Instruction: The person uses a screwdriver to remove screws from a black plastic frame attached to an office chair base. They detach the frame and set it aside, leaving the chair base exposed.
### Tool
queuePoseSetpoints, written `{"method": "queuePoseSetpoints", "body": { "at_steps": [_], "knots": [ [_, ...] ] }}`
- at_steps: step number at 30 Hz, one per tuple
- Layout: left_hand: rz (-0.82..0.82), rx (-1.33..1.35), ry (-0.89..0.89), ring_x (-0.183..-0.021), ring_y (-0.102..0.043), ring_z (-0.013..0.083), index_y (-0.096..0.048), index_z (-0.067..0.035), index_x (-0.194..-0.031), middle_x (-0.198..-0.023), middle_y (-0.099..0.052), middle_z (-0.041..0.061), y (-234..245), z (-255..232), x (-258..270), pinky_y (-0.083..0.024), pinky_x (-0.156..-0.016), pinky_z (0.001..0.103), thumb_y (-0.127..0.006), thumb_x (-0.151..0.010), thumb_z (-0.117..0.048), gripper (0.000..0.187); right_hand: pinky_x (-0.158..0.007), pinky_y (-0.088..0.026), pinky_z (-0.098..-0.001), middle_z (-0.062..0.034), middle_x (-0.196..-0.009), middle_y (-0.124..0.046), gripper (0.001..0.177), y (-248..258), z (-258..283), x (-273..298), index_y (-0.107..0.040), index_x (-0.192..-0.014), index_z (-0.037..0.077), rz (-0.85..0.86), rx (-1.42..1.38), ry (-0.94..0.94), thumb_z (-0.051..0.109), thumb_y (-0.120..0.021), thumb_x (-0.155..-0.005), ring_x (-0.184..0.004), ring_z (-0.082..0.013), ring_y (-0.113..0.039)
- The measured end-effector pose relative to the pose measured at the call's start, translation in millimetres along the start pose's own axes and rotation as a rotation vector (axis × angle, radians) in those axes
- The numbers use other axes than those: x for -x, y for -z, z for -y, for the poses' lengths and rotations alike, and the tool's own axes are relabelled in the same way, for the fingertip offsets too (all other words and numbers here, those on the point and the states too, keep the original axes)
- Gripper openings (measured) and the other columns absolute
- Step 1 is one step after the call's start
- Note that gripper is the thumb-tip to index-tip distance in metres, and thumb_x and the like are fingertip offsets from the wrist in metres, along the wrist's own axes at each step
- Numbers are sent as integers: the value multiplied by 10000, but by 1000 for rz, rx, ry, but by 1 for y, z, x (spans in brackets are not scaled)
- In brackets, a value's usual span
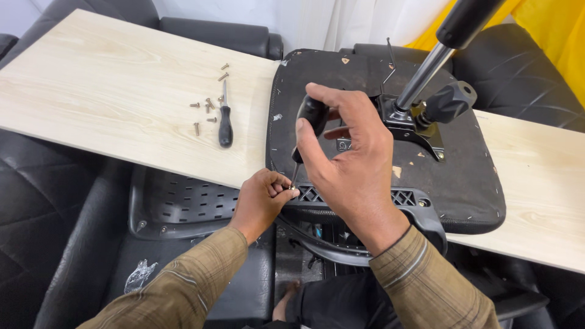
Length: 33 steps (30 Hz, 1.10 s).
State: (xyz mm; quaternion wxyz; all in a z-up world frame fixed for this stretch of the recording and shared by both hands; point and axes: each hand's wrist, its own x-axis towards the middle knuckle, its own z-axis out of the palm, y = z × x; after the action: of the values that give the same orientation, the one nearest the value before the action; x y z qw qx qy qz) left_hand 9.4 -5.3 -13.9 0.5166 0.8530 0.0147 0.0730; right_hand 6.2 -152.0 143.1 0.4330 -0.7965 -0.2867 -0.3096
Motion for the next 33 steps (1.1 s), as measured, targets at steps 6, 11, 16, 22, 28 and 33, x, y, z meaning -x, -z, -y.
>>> {"method": "queuePoseSetpoints", "body": {
  "at_steps": [6,11,16,22,28,33],
  "knots": [
    [10,-13,64,-631,-528,126,-737,-44,-858,-726,-604,21,-4,3,-2,-504,-625,289,-885,-744,-209,249,-740,-613,-239,-37,-1126,-643,339,-1,2,0,-684,-1235,76,-26,-18,-29,95,-824,-928,-937,-103,-677],
    [-3,-2,34,-633,-549,134,-742,-38,-850,-719,-609,30,-3,6,3,-501,-625,296,-873,-744,-205,237,-701,-604,-234,-46,-1060,-601,321,-6,2,-11,-717,-1192,76,-16,-28,-13,116,-850,-903,-903,-119,-657],
    [61,-58,70,-616,-527,146,-734,-30,-843,-716,-591,41,0,-2,-1,-484,-613,307,-873,-747,-210,247,-707,-613,-250,-32,-990,-652,287,0,4,-14,-735,-1179,91,10,14,-77,124,-802,-902,-855,-108,-701],
    [36,-9,91,-614,-504,124,-741,-27,-847,-733,-599,21,-1,-2,0,-474,-603,288,-870,-749,-183,225,-766,-636,-278,-53,-1028,-708,305,5,1,-9,-680,-1231,55,21,-28,-67,95,-737,-934,-937,-128,-742],
    [35,-16,85,-613,-487,104,-764,-38,-872,-742,-608,13,-1,-2,1,-469,-601,267,-878,-746,-186,225,-759,-632,-273,-48,-1041,-710,341,7,-5,-9,-678,-1235,52,18,-26,-72,127,-772,-916,-939,-121,-741],
    [21,20,68,-625,-493,96,-769,-35,-872,-754,-605,9,-1,-5,3,-473,-610,256,-870,-758,-183,212,-648,-635,-235,-73,-1032,-624,366,6,-8,-13,-715,-1171,71,7,10,-70,180,-862,-854,-883,-149,-669]
  ]
}}
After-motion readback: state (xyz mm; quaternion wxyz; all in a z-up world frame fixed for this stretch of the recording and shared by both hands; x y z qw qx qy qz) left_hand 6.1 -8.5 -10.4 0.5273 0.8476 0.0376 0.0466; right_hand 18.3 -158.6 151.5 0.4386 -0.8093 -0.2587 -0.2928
